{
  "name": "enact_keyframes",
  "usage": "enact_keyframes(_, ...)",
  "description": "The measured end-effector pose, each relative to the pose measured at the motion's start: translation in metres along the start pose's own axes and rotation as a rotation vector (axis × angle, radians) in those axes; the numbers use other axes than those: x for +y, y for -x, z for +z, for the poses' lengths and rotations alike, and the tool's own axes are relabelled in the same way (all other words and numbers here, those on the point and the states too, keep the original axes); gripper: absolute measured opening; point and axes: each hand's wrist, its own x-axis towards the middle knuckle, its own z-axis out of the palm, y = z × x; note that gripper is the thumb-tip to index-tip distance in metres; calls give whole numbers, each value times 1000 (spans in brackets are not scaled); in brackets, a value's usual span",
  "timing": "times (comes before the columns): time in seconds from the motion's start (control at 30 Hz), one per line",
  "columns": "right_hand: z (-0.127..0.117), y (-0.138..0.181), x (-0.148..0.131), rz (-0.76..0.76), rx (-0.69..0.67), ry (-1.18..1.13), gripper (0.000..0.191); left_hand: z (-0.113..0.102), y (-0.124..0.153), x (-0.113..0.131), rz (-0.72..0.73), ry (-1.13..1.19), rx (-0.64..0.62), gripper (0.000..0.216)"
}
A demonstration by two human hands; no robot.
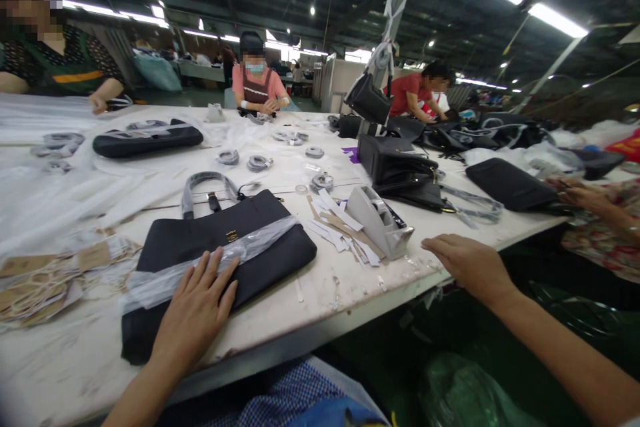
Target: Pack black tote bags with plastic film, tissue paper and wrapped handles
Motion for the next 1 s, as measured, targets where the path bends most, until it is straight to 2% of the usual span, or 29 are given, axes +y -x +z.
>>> enact_keyframes(0.1,-5,-16,-41,-121,-9,-152,30,-5,0,3,-51,30,-1,47)
enact_keyframes(0.2,-3,-41,-103,-247,-32,-370,28,-12,0,8,-109,68,-17,44)
enact_keyframes(0.4,4,-87,-250,-549,-300,-650,32,-17,1,10,-157,133,-28,46)
enact_keyframes(0.5,18,-107,-302,-644,-374,-658,35,-17,1,10,-155,148,-28,46)
enact_keyframes(0.6,35,-123,-330,-691,-402,-609,36,-18,1,10,-143,162,-25,46)
enact_keyframes(0.73,48,-132,-346,-696,-432,-477,35,-17,1,9,-131,191,-18,48)
enact_keyframes(1.0,45,-139,-357,-711,-349,-112,36,-12,2,7,-133,238,-2,44)
